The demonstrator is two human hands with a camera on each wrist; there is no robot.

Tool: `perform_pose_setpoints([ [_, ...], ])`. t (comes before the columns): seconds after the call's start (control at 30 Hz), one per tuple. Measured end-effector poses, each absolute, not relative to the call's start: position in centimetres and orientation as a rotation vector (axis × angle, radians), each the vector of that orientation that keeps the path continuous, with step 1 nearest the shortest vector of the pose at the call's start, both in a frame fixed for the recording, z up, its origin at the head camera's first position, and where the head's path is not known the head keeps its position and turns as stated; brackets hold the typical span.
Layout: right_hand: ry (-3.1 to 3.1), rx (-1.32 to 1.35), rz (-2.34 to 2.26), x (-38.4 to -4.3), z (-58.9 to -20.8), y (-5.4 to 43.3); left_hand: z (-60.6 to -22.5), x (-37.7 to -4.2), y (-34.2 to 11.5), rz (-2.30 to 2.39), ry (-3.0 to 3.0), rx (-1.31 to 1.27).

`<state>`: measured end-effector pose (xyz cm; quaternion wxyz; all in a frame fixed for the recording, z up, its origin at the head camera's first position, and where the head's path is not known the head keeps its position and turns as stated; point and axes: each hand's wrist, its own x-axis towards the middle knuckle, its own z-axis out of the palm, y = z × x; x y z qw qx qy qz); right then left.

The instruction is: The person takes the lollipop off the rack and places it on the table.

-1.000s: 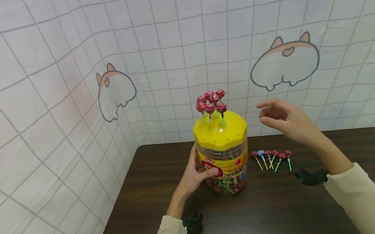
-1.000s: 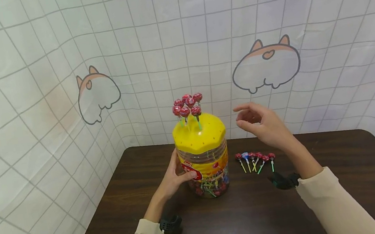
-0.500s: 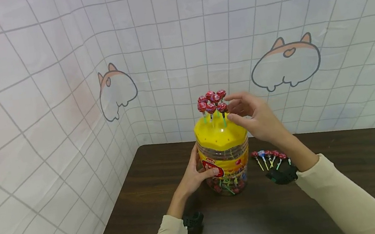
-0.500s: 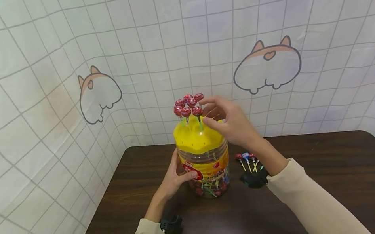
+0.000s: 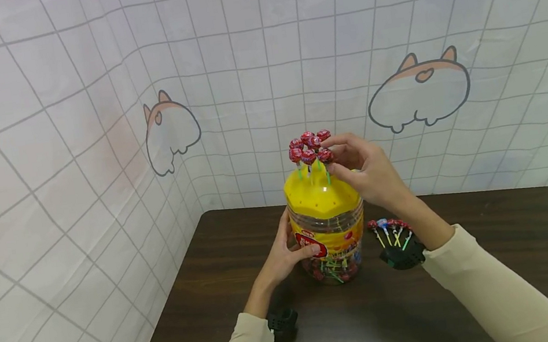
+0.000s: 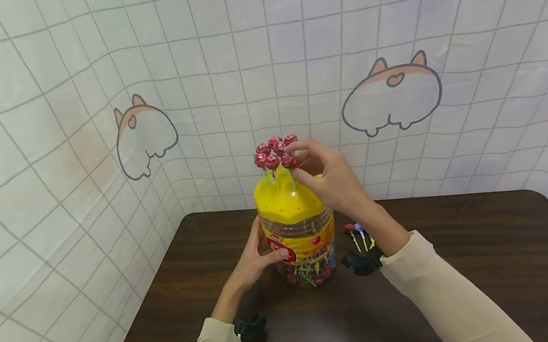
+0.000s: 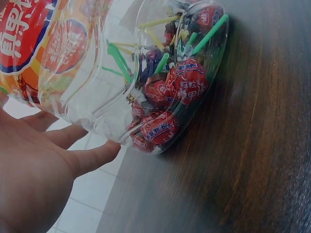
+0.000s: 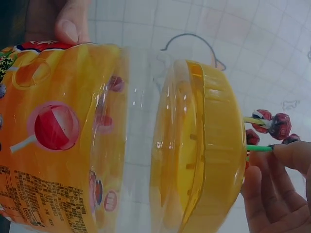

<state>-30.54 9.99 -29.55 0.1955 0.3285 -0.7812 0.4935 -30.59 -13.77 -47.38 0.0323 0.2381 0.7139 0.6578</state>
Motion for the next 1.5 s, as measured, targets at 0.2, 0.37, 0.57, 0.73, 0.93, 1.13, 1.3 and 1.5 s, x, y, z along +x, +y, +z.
perform_pose_setpoints([
  [0.2,-2.086,0.88,1.484,-30.2,-29.1,10.1,-47.5,-30.7,-13.8,2.028,2.194,0.758],
  [0.37,-1.98,0.877,1.541,-29.6,-28.6,11.1,-47.5,-30.6,-13.8,2.034,2.189,0.776],
  [0.57,-1.931,0.824,1.611,-28.8,-29.7,13.1,-47.4,-30.6,-13.8,2.034,2.194,0.759],
  [0.73,-1.916,0.728,1.701,-28.4,-32.0,15.1,-47.4,-30.7,-13.8,2.033,2.19,0.756],
  [0.93,-2.003,0.63,1.723,-28.3,-35.4,17.1,-47.4,-30.6,-13.8,2.032,2.186,0.761],
  [1.13,-2.156,0.566,1.674,-28.2,-38.7,18.4,-47.6,-30.7,-13.9,2.035,2.166,0.778],
  [1.3,-2.224,0.553,1.67,-28.5,-41.2,19.0,-47.5,-30.6,-13.8,2.038,2.172,0.784],
  [1.5,-2.322,0.529,1.671,-28.9,-43.6,19.3,-47.4,-30.6,-13.8,2.034,2.184,0.781],
])
